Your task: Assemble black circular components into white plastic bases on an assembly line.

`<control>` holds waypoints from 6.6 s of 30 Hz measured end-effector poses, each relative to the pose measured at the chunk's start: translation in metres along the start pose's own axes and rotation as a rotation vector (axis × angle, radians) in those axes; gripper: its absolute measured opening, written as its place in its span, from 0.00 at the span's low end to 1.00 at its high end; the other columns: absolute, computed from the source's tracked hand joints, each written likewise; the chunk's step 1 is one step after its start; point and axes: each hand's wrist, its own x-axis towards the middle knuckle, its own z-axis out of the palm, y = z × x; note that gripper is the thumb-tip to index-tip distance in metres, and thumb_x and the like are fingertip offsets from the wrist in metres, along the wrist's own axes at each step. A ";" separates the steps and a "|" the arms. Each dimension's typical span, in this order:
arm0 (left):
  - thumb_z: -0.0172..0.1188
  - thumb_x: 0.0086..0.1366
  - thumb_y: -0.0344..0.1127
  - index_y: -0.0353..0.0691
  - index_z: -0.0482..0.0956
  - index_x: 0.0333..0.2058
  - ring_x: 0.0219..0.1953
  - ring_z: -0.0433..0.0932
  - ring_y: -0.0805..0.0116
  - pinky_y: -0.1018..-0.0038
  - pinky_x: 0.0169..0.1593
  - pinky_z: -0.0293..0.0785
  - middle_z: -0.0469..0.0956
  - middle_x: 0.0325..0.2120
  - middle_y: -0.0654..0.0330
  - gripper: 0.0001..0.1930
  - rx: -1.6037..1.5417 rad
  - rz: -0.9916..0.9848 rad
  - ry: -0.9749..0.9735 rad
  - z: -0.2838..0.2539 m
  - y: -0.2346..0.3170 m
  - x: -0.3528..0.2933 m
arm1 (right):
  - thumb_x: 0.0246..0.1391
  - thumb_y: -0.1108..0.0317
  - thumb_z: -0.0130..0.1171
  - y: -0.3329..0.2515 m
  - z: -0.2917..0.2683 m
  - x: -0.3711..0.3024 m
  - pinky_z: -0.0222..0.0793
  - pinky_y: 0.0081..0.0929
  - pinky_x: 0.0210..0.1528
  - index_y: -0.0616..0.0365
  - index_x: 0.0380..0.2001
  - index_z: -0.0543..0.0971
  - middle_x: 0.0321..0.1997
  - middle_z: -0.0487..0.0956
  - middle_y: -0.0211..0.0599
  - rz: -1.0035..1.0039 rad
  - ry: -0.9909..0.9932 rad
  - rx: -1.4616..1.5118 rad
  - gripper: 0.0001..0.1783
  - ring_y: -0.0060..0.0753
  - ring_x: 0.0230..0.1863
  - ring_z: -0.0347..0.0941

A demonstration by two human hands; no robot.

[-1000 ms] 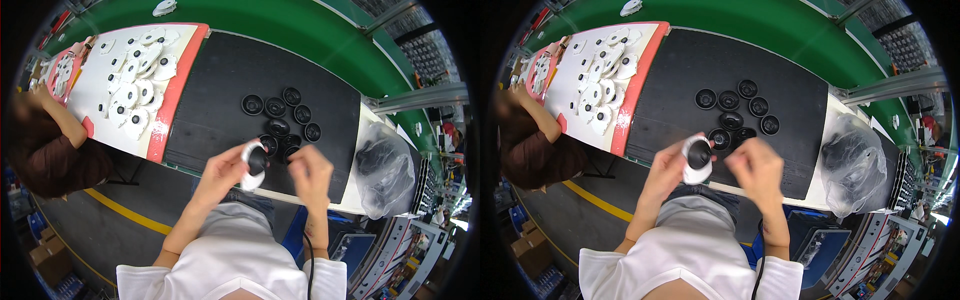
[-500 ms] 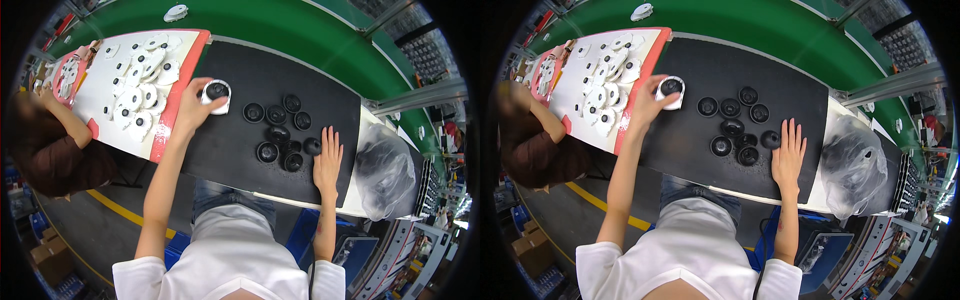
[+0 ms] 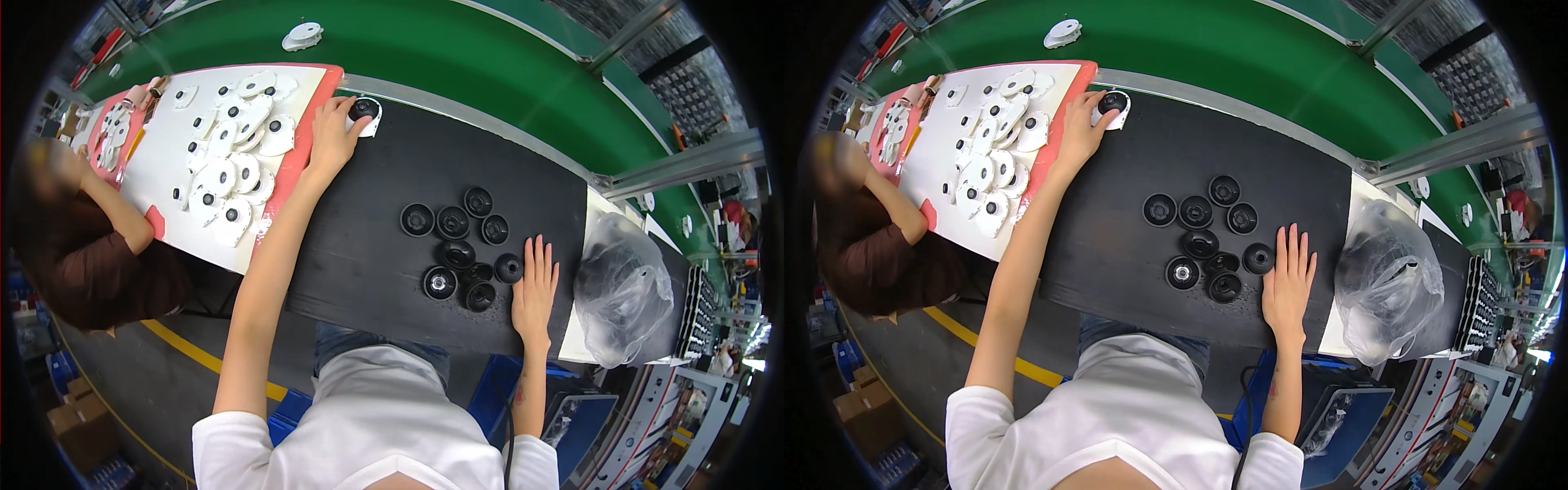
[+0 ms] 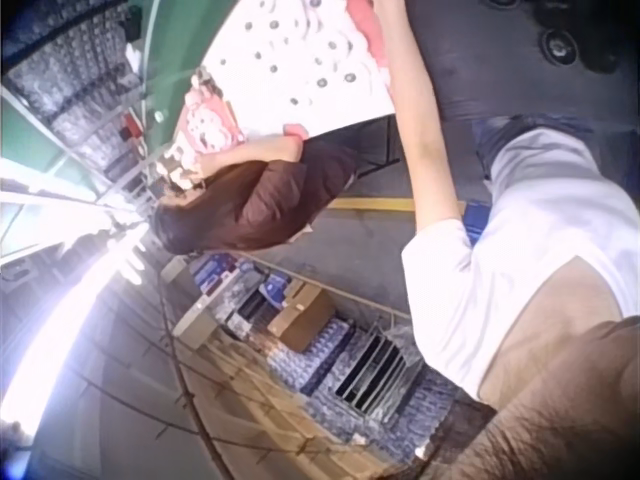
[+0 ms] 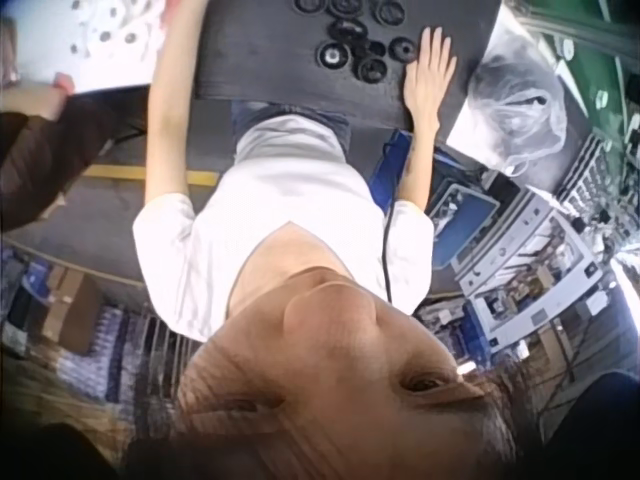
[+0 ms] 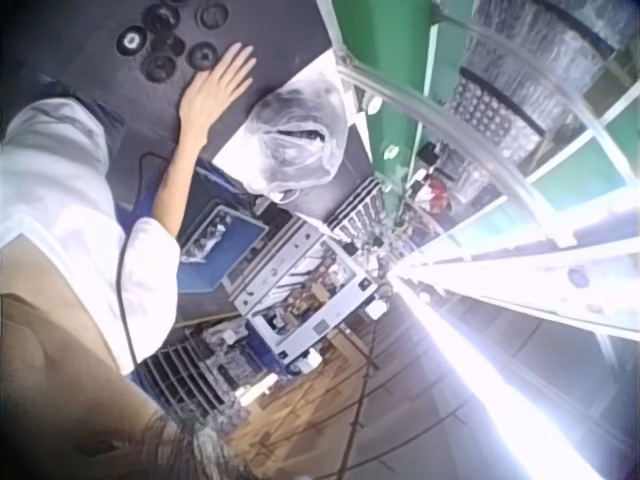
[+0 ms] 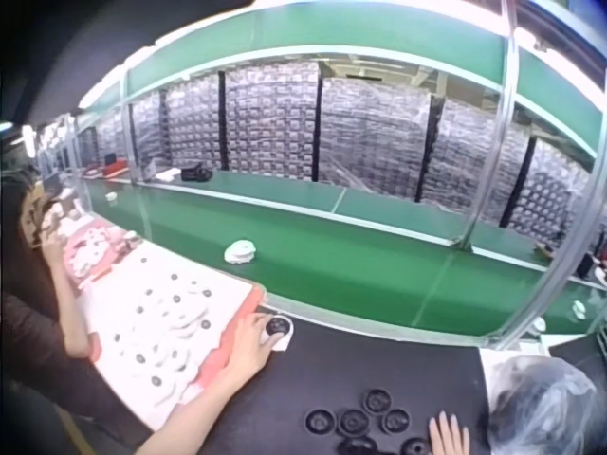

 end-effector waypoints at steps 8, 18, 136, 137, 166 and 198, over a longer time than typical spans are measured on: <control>0.63 0.62 0.41 0.31 0.74 0.53 0.51 0.69 0.49 0.56 0.52 0.67 0.72 0.47 0.48 0.25 0.191 -0.011 0.090 -0.025 0.016 -0.008 | 0.58 0.69 0.55 0.003 -0.006 -0.007 0.49 0.46 0.72 0.58 0.58 0.74 0.64 0.72 0.41 -0.035 0.178 0.468 0.24 0.46 0.67 0.64; 0.65 0.59 0.43 0.37 0.81 0.38 0.48 0.68 0.55 0.56 0.49 0.62 0.72 0.42 0.55 0.15 0.933 -0.252 0.060 -0.088 -0.012 -0.026 | 0.43 0.61 0.73 -0.016 -0.010 0.000 0.57 0.41 0.63 0.56 0.52 0.78 0.61 0.72 0.37 -0.061 0.209 0.309 0.30 0.45 0.61 0.66; 0.66 0.62 0.30 0.29 0.70 0.58 0.58 0.71 0.67 0.70 0.59 0.69 0.73 0.54 0.53 0.27 -1.554 -0.552 -0.315 -0.144 0.172 -0.163 | 0.43 0.58 0.73 -0.136 -0.082 0.040 0.75 0.33 0.41 0.58 0.55 0.74 0.48 0.76 0.42 -0.538 -0.188 0.721 0.35 0.42 0.42 0.78; 0.65 0.63 0.30 0.28 0.70 0.58 0.58 0.71 0.68 0.71 0.58 0.71 0.74 0.53 0.54 0.26 -1.539 -0.564 -0.332 -0.145 0.169 -0.163 | 0.43 0.58 0.73 -0.139 -0.083 0.044 0.75 0.33 0.41 0.58 0.55 0.74 0.48 0.76 0.42 -0.538 -0.188 0.720 0.35 0.42 0.42 0.78; 0.66 0.60 0.35 0.39 0.75 0.56 0.52 0.71 0.58 0.63 0.57 0.63 0.73 0.51 0.56 0.25 0.398 -0.319 -0.016 -0.203 0.017 -0.167 | 0.40 0.48 0.73 -0.139 -0.034 0.145 0.69 0.41 0.50 0.57 0.52 0.76 0.45 0.76 0.41 -0.564 -0.165 0.149 0.37 0.44 0.50 0.73; 0.54 0.71 0.36 0.34 0.51 0.69 0.61 0.72 0.58 0.63 0.62 0.71 0.68 0.61 0.51 0.33 -2.247 -0.797 -0.465 -0.170 0.172 -0.166 | 0.38 0.74 0.74 -0.161 -0.095 0.042 0.72 0.34 0.52 0.64 0.48 0.78 0.51 0.76 0.48 -0.725 -0.013 1.034 0.29 0.47 0.52 0.75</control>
